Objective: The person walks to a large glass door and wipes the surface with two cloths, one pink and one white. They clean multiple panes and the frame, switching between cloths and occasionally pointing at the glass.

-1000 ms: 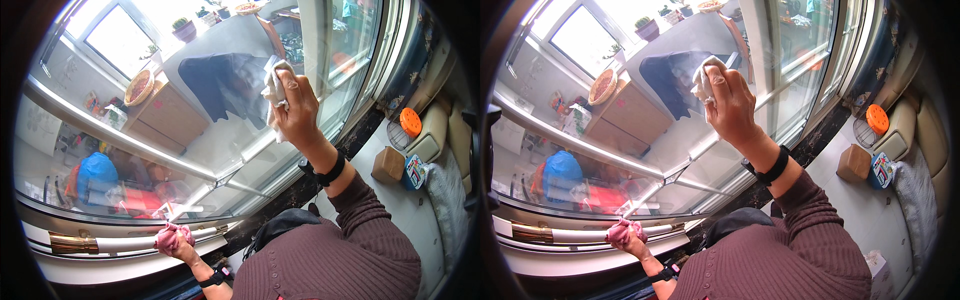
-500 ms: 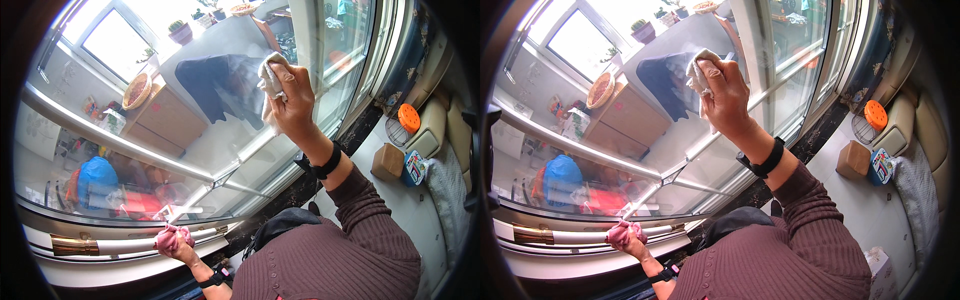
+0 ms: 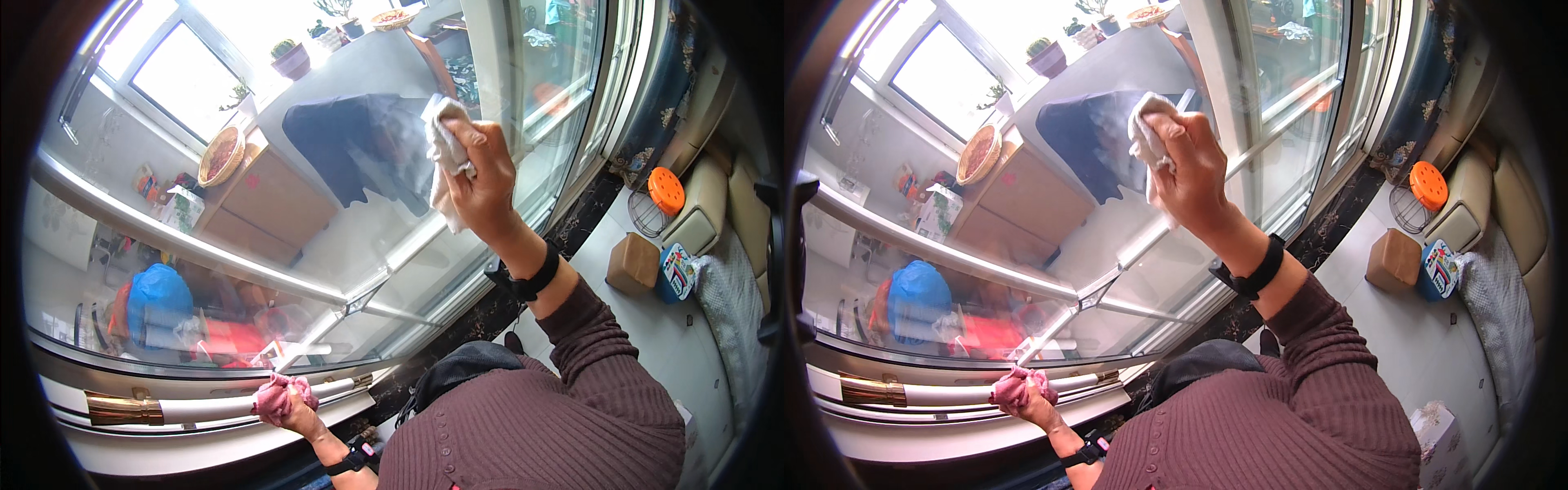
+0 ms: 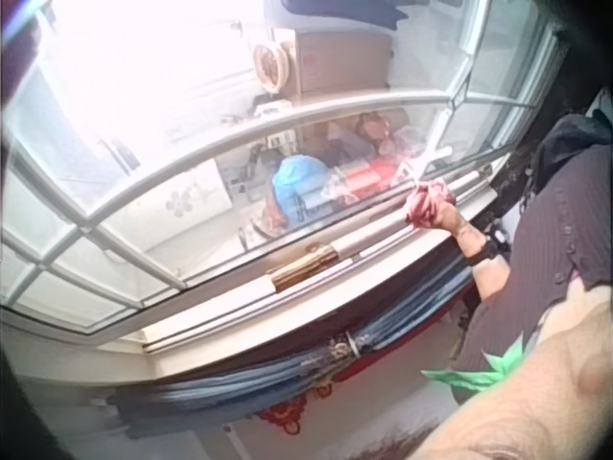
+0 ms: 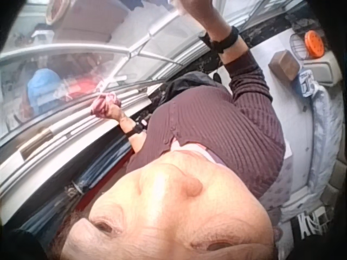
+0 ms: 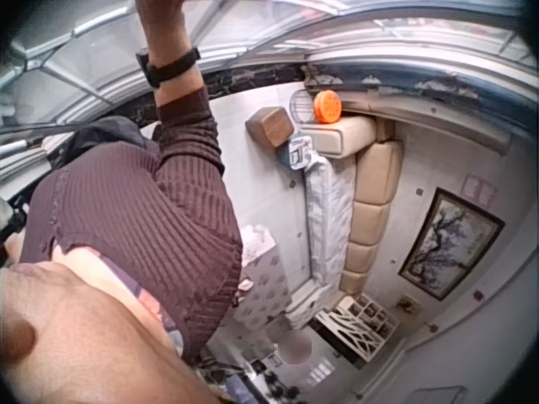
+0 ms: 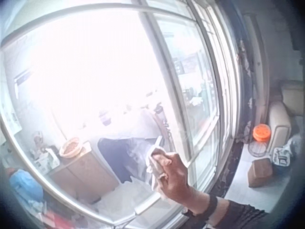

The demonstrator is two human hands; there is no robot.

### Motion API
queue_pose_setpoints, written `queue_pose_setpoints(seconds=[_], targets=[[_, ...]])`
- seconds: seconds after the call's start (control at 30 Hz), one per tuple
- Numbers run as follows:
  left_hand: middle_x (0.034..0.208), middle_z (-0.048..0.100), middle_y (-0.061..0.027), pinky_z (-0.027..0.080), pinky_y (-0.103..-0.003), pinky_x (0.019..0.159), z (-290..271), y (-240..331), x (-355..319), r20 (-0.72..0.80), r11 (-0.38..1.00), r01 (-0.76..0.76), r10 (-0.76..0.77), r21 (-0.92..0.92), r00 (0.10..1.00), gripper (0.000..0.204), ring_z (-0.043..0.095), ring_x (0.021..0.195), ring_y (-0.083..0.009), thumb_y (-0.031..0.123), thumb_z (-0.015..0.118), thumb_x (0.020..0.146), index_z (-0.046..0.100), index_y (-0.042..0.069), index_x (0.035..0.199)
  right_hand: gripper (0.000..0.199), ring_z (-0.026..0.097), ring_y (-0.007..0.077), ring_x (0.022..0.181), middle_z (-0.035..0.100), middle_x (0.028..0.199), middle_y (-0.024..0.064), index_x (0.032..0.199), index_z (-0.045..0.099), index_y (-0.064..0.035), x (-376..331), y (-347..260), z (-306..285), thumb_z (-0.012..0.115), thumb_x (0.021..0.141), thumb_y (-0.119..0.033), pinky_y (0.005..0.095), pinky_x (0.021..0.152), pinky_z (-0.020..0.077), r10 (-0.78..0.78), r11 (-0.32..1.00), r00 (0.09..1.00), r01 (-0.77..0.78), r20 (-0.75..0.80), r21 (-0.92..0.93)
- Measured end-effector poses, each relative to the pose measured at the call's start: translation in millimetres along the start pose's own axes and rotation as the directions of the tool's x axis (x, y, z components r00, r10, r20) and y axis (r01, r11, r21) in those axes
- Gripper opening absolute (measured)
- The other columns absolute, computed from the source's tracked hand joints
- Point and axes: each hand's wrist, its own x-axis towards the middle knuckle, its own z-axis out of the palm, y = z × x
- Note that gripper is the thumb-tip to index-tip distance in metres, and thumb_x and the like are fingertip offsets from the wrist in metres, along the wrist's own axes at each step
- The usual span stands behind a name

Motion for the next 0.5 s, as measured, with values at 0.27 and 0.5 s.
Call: queue_pose_setpoints(seconds=[0.27, 0.5], targets=[[0.08, 0.056, -0.0094, 0.043, -0.024, 0.048, -5, -11, 7, -0.009, 0.99, -0.131, 0.132, 0.055, 0.991, 0.03, 0.049, 0.054, -0.0126, -0.016, 0.062, 0.085, 0.052, 0.001, 0.108, 0.045, 0.063, 0.0321, 0.087, 0.061, 0.097, 0.0135, 0.113, 0.067, -0.0027, -9, 1, 5, 0.068, 0.069, 0.01, 0.0382, 0.077, 0.0542, -0.097, 0.993, 0.994, 0.1, 0.043, -0.063], [0.084, 0.058, -0.0093, 0.051, -0.025, 0.054, -9, -11, 8, -0.019, 0.998, -0.061, 0.062, 0.034, 0.998, 0.032, 0.053, 0.06, -0.0133, -0.015, 0.062, 0.084, 0.054, 0.001, 0.11, 0.047, 0.065, 0.033, 0.094, 0.061, 0.103, 0.0137, 0.122, 0.066, -0.0026, 3, 22, -25, 0.07, 0.077, 0.012, 0.0383, 0.087, 0.0535, 0.077, 0.996, 0.99, -0.082, -0.117, -0.041]])
